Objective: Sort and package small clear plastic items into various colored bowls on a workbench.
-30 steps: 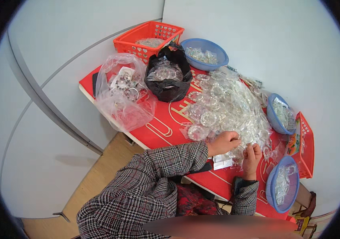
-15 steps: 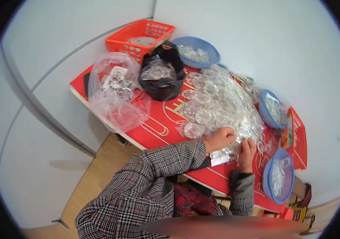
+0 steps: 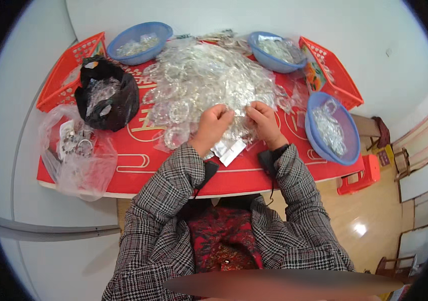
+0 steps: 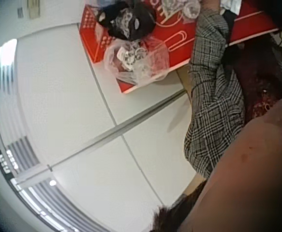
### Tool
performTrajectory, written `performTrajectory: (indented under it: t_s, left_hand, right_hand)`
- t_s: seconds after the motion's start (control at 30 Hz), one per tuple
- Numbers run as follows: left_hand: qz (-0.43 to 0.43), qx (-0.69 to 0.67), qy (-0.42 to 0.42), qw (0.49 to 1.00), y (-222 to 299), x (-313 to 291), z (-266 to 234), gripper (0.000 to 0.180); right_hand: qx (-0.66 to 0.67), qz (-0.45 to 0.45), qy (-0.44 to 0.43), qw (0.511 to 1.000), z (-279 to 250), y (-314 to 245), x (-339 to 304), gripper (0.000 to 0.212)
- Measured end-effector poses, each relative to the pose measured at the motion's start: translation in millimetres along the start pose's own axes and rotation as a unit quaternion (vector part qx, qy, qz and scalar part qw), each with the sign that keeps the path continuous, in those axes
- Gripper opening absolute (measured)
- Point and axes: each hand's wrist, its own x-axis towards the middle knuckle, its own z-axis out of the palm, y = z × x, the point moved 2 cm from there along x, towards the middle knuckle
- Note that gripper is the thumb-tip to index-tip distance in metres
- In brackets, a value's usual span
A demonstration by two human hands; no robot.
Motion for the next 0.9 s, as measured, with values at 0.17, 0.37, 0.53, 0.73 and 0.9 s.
performTrajectory:
  t_s: [0.17,0.37,0.53,0.73,0.9]
  left_hand:
    - [-0.024,-0.004,-0.004,1.0,-1.4,0.2,1.1,0.019]
    - [-0.034,-0.012,0.002,0.999,-2.0,1.1,0.1,0.019]
    - [-0.037,-0.005,0.004,0.999,0.2,-1.0,0.0,0.018]
    - [-0.041,-0.002,-0.009,0.999,-3.9,2.5,-0.8,0.015]
    - [-0.042,0.004,-0.009,0.999,-4.4,0.8,0.3,0.013]
  right_hand:
    - [0.037,-0.004,-0.016,0.999,-0.1,0.0,-0.5,0.014]
    - [0.014,-0.009,-0.025,1.0,1.0,-1.7,-0.9,0.016]
    - [0.008,-0.011,-0.028,1.0,1.3,-4.1,-1.9,0.016]
    - [-0.001,-0.016,-0.039,0.999,-1.1,-3.0,-0.7,0.017]
    - [-0.011,0.0,-0.069,0.998,-3.0,-2.1,-0.1,0.016]
